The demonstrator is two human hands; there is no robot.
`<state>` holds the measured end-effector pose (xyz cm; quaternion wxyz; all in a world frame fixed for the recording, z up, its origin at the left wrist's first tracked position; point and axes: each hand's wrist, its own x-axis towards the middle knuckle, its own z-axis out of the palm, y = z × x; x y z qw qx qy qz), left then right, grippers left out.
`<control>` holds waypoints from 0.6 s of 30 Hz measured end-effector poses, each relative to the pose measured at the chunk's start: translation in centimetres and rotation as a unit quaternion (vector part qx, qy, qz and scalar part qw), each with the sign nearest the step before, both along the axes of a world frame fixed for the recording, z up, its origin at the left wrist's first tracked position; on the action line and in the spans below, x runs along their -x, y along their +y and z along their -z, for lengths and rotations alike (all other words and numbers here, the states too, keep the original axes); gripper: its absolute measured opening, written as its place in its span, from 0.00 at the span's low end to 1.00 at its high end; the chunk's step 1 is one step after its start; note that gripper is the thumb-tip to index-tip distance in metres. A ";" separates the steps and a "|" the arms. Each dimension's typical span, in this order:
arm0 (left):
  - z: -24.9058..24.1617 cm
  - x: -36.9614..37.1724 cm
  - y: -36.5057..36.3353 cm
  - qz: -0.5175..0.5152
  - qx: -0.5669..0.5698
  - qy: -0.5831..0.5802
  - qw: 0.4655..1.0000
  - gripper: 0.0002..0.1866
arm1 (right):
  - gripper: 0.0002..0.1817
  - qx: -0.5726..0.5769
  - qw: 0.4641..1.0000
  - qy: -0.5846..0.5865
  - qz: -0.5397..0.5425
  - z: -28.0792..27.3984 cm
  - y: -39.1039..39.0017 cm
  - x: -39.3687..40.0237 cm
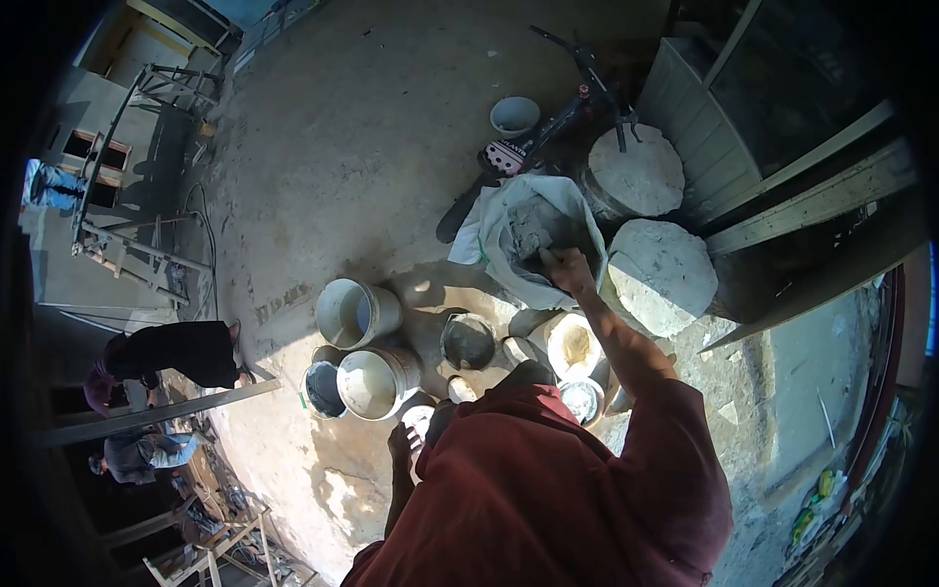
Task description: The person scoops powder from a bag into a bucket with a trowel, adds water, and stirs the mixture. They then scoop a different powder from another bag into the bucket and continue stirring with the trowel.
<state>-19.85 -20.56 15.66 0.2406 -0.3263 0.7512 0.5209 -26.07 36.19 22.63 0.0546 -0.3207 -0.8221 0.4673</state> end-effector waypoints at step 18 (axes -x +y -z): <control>0.0 7.9 7.2 0.267 0.017 0.018 0.963 0.23 | 0.15 0.015 1.000 0.024 0.011 -2.1 -0.6 -0.5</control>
